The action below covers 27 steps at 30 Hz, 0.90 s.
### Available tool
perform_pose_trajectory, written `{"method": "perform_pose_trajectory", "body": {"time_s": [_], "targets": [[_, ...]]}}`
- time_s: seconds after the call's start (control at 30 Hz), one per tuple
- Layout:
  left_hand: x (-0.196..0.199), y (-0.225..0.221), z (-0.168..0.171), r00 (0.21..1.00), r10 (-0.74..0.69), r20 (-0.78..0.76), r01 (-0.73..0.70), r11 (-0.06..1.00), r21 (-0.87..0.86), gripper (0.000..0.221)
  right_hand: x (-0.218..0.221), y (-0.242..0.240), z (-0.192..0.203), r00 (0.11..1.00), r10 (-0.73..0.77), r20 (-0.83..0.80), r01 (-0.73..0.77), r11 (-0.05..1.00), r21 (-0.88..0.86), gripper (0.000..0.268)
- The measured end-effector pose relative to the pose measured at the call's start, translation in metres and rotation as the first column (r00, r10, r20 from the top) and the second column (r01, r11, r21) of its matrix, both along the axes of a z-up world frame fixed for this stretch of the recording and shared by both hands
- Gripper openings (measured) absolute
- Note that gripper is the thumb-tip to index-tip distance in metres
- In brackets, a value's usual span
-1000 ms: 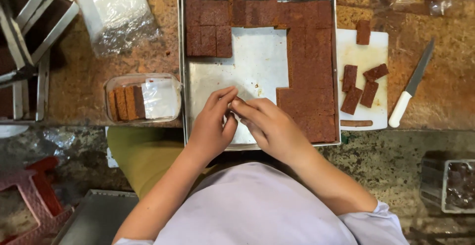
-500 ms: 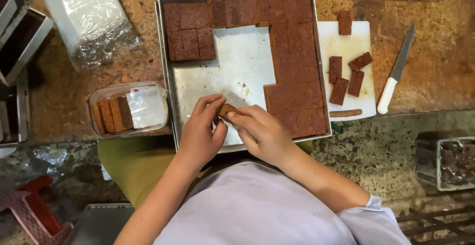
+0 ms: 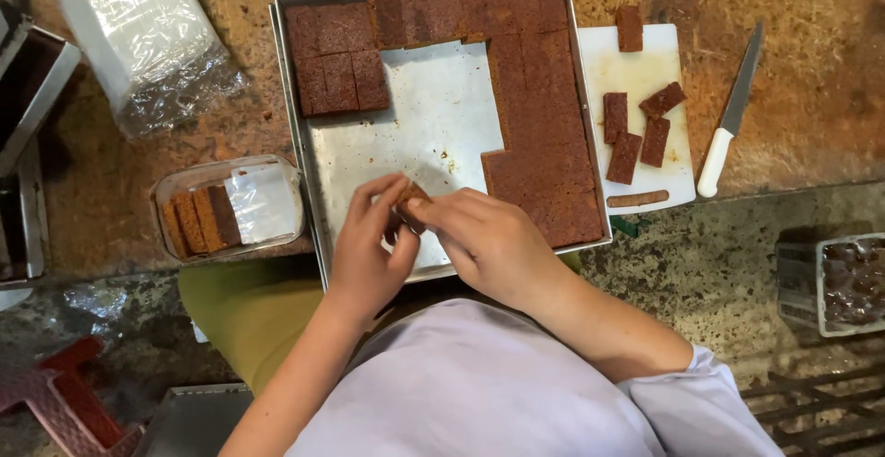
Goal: Packaging brownie pieces into individual plastic wrappers from a large baking tray
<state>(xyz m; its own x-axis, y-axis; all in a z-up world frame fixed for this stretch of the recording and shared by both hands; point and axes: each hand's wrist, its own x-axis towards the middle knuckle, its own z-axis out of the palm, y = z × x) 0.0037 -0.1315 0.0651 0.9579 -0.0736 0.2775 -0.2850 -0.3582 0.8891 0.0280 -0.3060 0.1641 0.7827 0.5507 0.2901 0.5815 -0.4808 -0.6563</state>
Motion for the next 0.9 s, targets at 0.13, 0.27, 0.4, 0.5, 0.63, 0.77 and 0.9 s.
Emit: {"method": "perform_pose_trajectory", "body": {"time_s": [0.13, 0.27, 0.4, 0.5, 0.63, 0.77, 0.9], "targets": [[0.003, 0.004, -0.008, 0.999, 0.038, -0.008, -0.038, 0.998, -0.043, 0.053, -0.002, 0.001, -0.018, 0.996, -0.012, 0.088, 0.003, 0.995, 0.103, 0.023], [-0.002, -0.002, 0.003, 0.998, 0.057, 0.029, -0.057, 0.998, -0.014, 0.051, -0.002, -0.001, -0.032, 0.997, 0.039, 0.065, -0.036, 0.998, -0.055, 0.027], [-0.008, -0.015, 0.009, 0.978, 0.037, 0.205, -0.051, 0.997, 0.065, 0.053, 0.008, -0.006, -0.054, 0.997, -0.009, -0.073, 0.003, 0.997, -0.079, 0.016], [-0.013, -0.022, 0.014, 0.956, 0.049, 0.289, -0.078, 0.993, 0.091, 0.054, 0.013, -0.012, -0.083, 0.989, -0.111, -0.098, 0.119, 0.99, 0.079, 0.01], [-0.011, -0.026, 0.031, 0.939, 0.003, 0.345, -0.028, 0.997, 0.067, 0.051, 0.02, -0.008, -0.098, 0.957, -0.214, -0.196, 0.262, 0.927, 0.268, 0.019], [-0.021, -0.03, 0.032, 0.952, -0.059, 0.301, 0.049, 0.998, 0.042, 0.049, 0.017, 0.004, -0.108, 0.935, -0.213, -0.285, 0.292, 0.917, 0.273, 0.02], [-0.027, -0.022, 0.027, 0.973, -0.152, 0.172, 0.152, 0.988, 0.012, 0.053, 0.017, 0.0, -0.103, 0.898, -0.184, -0.399, 0.28, 0.94, 0.197, 0.029]]}}
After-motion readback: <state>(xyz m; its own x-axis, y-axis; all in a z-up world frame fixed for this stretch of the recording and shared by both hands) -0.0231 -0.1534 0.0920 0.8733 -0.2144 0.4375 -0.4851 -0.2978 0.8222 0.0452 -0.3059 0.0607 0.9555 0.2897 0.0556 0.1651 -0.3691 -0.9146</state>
